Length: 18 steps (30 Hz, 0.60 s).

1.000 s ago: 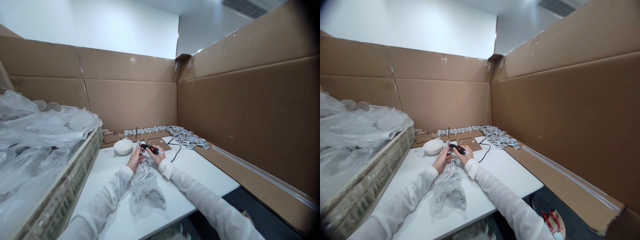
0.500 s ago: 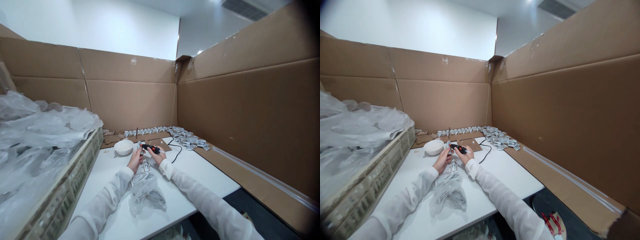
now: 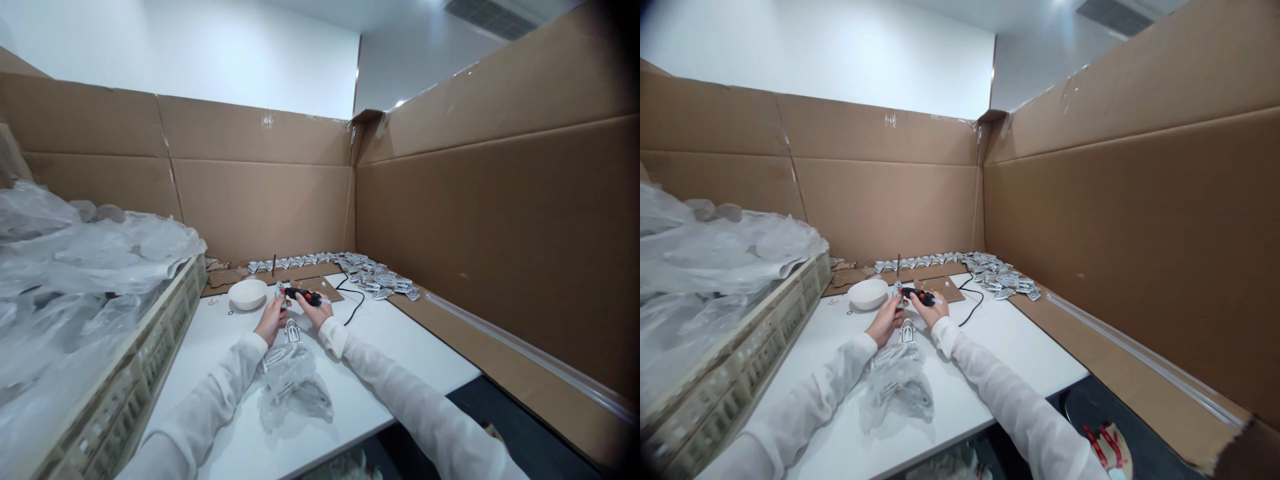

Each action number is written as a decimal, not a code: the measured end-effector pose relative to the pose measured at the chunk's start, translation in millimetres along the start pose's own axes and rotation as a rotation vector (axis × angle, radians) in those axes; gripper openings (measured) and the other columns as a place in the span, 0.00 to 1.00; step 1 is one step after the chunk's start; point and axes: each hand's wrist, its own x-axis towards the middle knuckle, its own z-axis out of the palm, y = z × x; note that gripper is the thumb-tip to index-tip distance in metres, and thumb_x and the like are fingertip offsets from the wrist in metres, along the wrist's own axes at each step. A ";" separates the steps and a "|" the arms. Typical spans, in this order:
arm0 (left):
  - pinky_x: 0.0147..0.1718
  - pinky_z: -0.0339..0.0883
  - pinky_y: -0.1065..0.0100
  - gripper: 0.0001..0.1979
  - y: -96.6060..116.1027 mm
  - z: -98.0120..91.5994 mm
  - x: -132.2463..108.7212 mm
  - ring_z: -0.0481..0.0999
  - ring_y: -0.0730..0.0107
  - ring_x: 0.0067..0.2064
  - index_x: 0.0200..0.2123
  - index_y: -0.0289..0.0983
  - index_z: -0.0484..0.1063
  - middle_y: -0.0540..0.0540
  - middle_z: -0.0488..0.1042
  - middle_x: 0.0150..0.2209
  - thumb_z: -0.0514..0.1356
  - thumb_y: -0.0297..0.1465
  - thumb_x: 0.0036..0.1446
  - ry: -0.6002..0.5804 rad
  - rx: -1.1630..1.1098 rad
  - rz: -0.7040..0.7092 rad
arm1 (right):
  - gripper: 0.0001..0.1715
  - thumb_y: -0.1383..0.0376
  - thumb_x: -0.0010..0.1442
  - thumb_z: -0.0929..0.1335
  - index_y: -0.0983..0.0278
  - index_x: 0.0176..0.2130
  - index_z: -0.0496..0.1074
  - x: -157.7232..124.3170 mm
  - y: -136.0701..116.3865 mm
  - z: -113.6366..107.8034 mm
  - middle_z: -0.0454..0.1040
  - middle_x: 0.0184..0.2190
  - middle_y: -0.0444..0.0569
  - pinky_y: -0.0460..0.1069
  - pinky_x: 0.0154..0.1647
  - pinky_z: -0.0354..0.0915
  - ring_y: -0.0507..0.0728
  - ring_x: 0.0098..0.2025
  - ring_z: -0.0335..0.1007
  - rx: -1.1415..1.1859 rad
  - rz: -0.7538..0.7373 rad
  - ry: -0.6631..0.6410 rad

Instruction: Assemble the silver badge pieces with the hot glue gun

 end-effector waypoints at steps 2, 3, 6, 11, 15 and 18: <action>0.13 0.40 0.81 0.21 0.5 0.2 -0.2 0.49 0.88 0.17 0.32 0.35 0.61 0.52 0.62 0.28 0.62 0.44 0.43 0.000 0.003 -0.003 | 0.20 0.51 0.51 0.64 0.62 0.20 0.69 0.3 -0.4 -0.2 0.71 0.20 0.51 0.52 0.29 0.63 0.60 0.26 0.68 -0.011 0.001 0.017; 0.13 0.40 0.81 0.21 0.4 0.1 0.0 0.49 0.88 0.17 0.32 0.35 0.61 0.52 0.62 0.28 0.62 0.44 0.43 -0.003 0.004 -0.004 | 0.20 0.50 0.50 0.65 0.62 0.20 0.69 0.5 -0.6 -0.4 0.71 0.19 0.50 0.51 0.29 0.63 0.59 0.25 0.68 -0.015 -0.001 0.026; 0.13 0.39 0.81 0.21 -0.4 -0.7 1.0 0.49 0.88 0.17 0.32 0.35 0.61 0.52 0.61 0.29 0.62 0.44 0.43 -0.014 0.007 -0.005 | 0.20 0.50 0.49 0.65 0.62 0.18 0.67 1.0 -0.6 -0.5 0.70 0.18 0.49 0.50 0.27 0.62 0.57 0.23 0.67 0.000 -0.014 0.048; 0.13 0.40 0.81 0.22 -1.4 -1.1 1.8 0.51 0.88 0.17 0.33 0.35 0.60 0.52 0.61 0.29 0.62 0.45 0.43 -0.020 0.006 -0.004 | 0.21 0.49 0.49 0.65 0.62 0.18 0.66 1.0 -0.6 -0.9 0.70 0.17 0.49 0.50 0.26 0.61 0.57 0.23 0.66 -0.002 0.021 0.032; 0.13 0.41 0.81 0.22 -2.8 -1.5 2.4 0.53 0.87 0.18 0.34 0.36 0.59 0.52 0.62 0.29 0.61 0.46 0.43 -0.027 0.013 0.010 | 0.21 0.49 0.49 0.65 0.62 0.19 0.67 0.5 -3.0 -2.8 0.70 0.19 0.49 0.50 0.28 0.61 0.58 0.24 0.67 -0.003 0.035 0.013; 0.14 0.42 0.80 0.22 -4.6 -2.4 3.5 0.54 0.86 0.18 0.34 0.36 0.59 0.52 0.63 0.29 0.60 0.47 0.44 -0.037 0.035 0.023 | 0.21 0.49 0.50 0.64 0.62 0.19 0.67 0.1 -6.0 -3.9 0.70 0.19 0.49 0.51 0.29 0.61 0.58 0.25 0.67 -0.027 0.052 0.012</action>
